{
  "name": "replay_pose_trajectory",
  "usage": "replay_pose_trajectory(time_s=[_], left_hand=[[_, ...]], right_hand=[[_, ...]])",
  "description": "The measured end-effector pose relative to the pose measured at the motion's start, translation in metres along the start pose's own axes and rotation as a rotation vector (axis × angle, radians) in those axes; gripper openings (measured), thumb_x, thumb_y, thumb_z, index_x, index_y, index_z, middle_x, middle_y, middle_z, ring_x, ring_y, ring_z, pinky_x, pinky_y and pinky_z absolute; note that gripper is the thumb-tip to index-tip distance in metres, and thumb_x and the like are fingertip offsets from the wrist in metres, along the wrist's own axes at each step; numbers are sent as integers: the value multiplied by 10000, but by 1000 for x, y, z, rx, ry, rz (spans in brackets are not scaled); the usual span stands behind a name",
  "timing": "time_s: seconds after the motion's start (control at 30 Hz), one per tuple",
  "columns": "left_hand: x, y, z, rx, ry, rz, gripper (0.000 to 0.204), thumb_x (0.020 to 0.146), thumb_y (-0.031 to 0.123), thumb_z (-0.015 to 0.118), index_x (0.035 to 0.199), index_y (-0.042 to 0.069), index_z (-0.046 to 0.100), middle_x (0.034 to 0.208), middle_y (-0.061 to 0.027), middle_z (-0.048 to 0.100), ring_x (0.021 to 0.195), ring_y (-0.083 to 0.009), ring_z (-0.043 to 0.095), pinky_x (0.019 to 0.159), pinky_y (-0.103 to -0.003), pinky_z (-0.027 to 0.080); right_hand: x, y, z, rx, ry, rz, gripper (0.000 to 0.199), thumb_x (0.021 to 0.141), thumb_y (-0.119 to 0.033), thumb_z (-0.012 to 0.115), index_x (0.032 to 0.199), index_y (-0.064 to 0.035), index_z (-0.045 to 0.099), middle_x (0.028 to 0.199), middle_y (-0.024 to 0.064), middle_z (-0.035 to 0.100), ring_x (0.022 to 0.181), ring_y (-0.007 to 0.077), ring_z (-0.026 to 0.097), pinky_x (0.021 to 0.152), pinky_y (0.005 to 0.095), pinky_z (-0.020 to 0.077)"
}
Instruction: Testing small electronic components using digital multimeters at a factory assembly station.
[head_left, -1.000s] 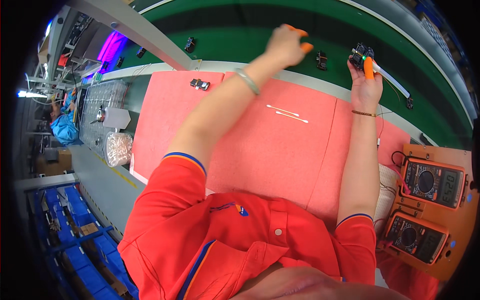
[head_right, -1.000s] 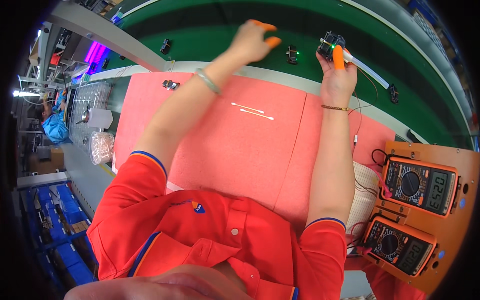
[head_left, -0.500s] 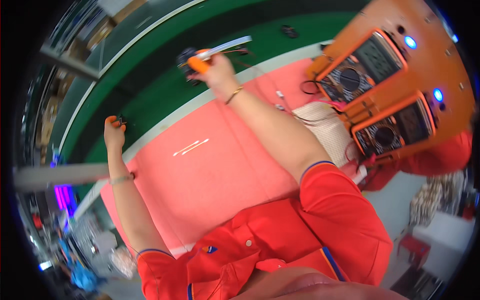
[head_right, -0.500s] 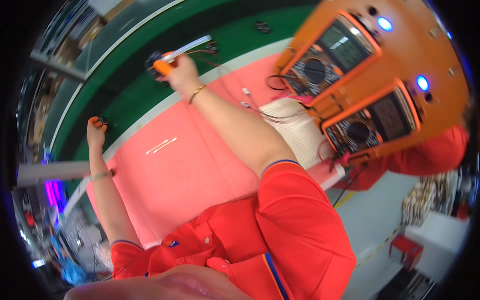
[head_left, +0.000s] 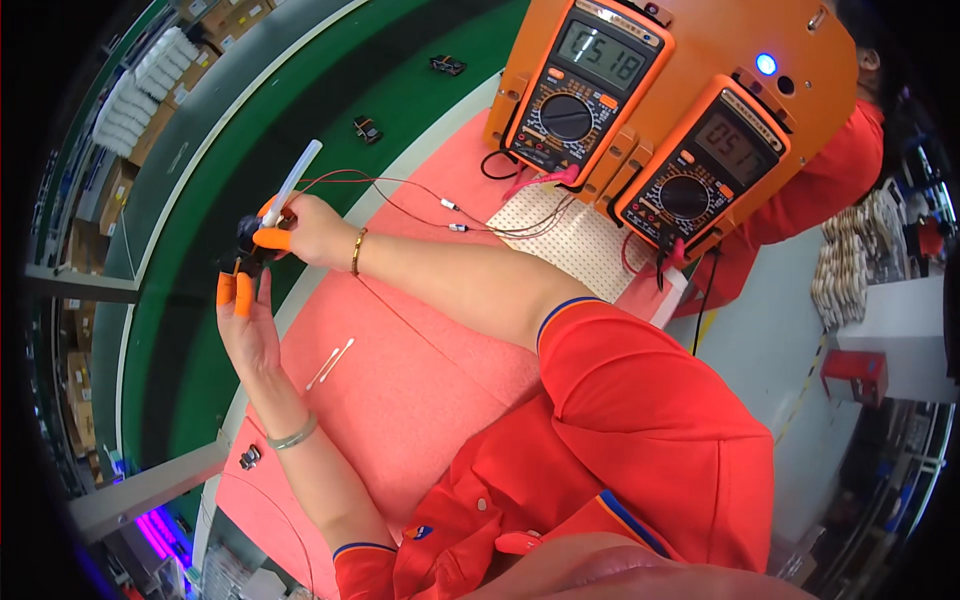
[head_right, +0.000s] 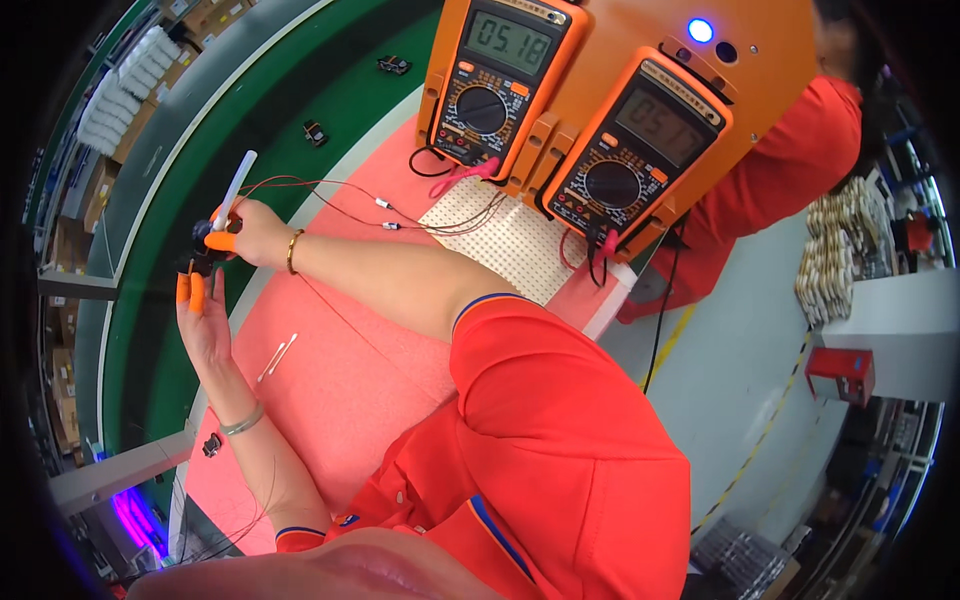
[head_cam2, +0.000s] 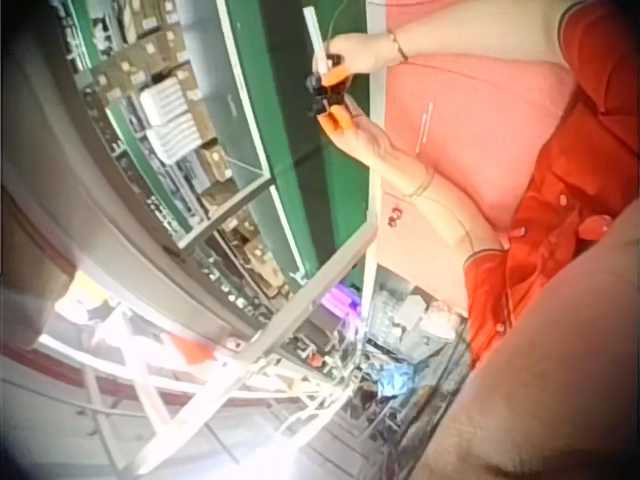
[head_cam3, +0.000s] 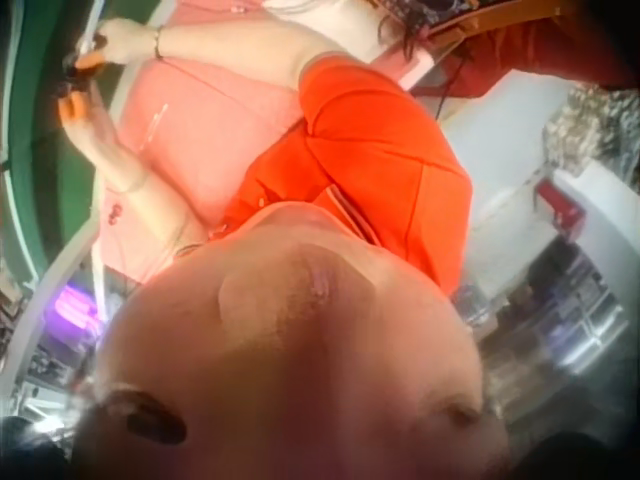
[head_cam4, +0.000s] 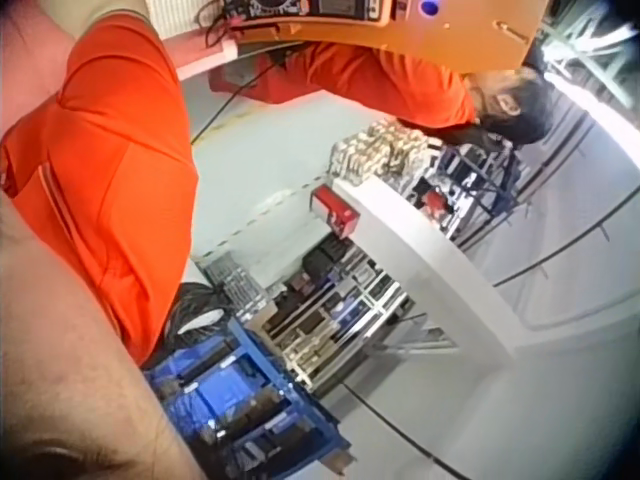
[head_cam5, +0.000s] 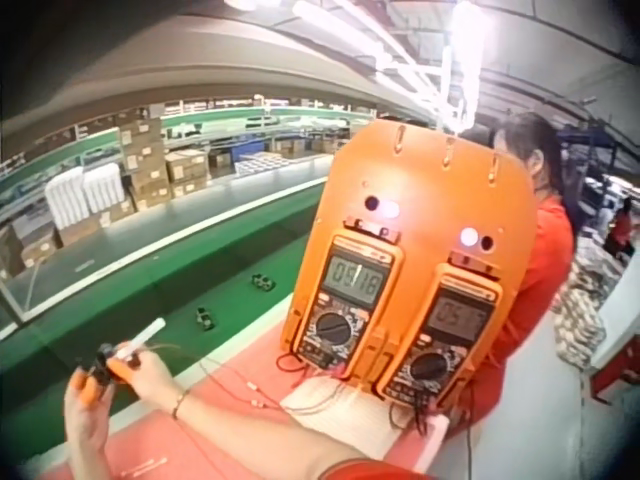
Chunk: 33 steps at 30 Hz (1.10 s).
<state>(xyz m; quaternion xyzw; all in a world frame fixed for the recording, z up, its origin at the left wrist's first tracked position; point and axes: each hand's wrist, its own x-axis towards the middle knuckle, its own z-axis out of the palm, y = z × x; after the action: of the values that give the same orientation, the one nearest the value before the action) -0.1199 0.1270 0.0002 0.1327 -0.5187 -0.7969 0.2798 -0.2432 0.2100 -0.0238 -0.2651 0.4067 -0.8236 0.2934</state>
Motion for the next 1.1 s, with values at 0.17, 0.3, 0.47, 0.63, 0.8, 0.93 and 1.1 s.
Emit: replay_pose_trajectory(time_s=[0.17,0.3,0.47,0.63,0.8,0.93,1.1], left_hand=[[-2,-2,2,55,-19,-25,331,808,37,513,1123,-38,446,1059,-109,509,993,-180,492,894,-301,390],[3,-1,-9,-20,34,-5,299,806,35,516,1093,-37,472,1024,-92,520,946,-161,502,863,-289,406],[1,1,-11,-47,185,-45,288,808,47,523,1085,-27,489,997,-78,533,920,-148,509,845,-279,417],[-1,2,-5,-5,161,-68,289,805,54,533,1082,-24,504,979,-72,544,903,-132,511,822,-265,426],[1,-3,-6,140,179,-38,289,790,34,550,1073,-20,522,1001,-75,545,884,-126,522,800,-249,430],[1,0,-5,189,189,62,292,787,11,543,1074,-26,502,1025,-102,540,886,-155,538,803,-260,439],[-9,27,3,20,90,173,277,805,-19,491,1075,-28,427,1066,-180,514,934,-229,548,828,-306,454]], right_hand=[[0,4,5,-351,-81,17,192,764,-67,587,929,5,519,820,65,567,726,109,551,636,235,469],[-1,-4,5,-344,-22,-32,210,813,-118,550,979,2,504,844,64,580,772,127,577,665,249,492],[-7,-13,16,-226,-101,-25,218,846,-104,497,1032,4,467,904,75,567,817,139,572,693,256,492],[-9,-11,16,-326,-107,-38,223,840,-87,503,1039,4,457,951,76,546,838,132,556,720,260,488],[-7,-5,13,-346,-176,33,234,829,-74,517,1040,5,453,953,75,542,841,130,549,740,268,484],[-2,-8,8,-226,-142,-64,246,834,-103,515,1047,3,451,954,80,545,847,152,555,740,282,486],[8,-22,-6,39,-45,-41,257,838,-135,513,1050,-3,454,948,80,550,837,175,564,715,289,493]])
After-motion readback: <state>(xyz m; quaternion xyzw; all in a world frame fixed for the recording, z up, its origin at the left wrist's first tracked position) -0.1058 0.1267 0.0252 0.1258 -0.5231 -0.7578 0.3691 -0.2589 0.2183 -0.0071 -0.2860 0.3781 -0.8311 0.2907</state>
